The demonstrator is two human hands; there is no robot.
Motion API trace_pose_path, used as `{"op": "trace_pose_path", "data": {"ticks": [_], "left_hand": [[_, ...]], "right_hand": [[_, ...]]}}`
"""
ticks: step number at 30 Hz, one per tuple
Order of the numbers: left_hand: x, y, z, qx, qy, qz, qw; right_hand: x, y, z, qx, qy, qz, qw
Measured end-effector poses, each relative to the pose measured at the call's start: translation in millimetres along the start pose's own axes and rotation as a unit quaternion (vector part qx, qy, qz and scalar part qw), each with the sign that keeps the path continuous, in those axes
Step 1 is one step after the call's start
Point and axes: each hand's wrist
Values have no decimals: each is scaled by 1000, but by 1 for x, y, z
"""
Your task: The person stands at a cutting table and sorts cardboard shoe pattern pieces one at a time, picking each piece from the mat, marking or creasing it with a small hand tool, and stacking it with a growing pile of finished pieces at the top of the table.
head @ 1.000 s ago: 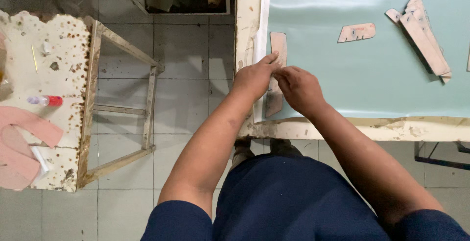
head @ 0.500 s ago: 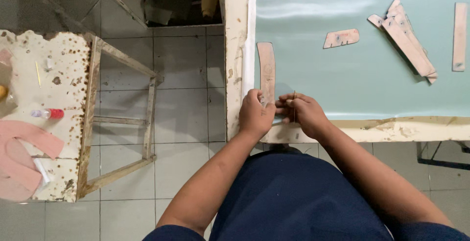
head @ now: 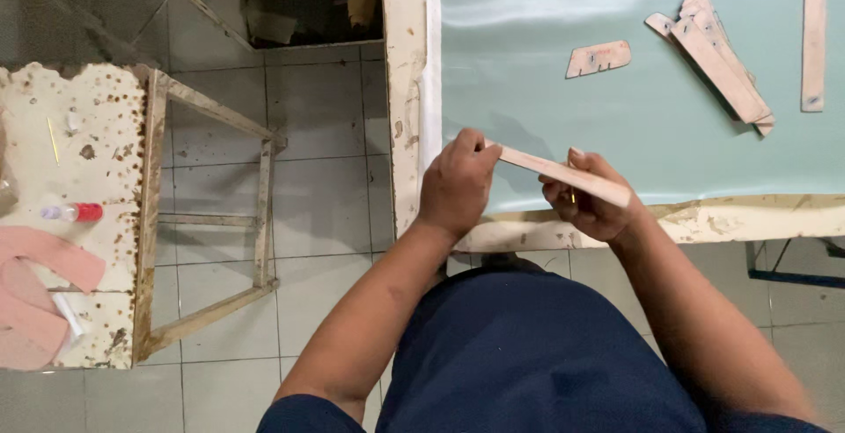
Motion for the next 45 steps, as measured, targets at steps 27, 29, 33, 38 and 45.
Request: {"op": "trace_pose_path", "data": {"ticks": [27, 29, 33, 38, 45], "left_hand": [[-10, 61, -28, -53, -21, -222, 973], [-9, 62, -25, -56, -30, -223, 973], [-2, 64, -26, -59, -23, -214, 975], [1, 76, -31, -58, -28, -203, 977], [3, 84, -37, -50, -16, -171, 984]], "right_hand": [[-8, -2, 27, 615, -173, 146, 755], [-7, 0, 25, 621, -149, 158, 753], [-6, 0, 27, 645, -173, 126, 733], [-5, -4, 26, 648, -167, 123, 733], [-4, 0, 30, 639, -159, 131, 741]]}}
Point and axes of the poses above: each hand's wrist, its own x-axis away from the middle knuckle, its own y-axis out of the palm, z = x × y, and after that the axes turned 12 degrees about -x, right-handed
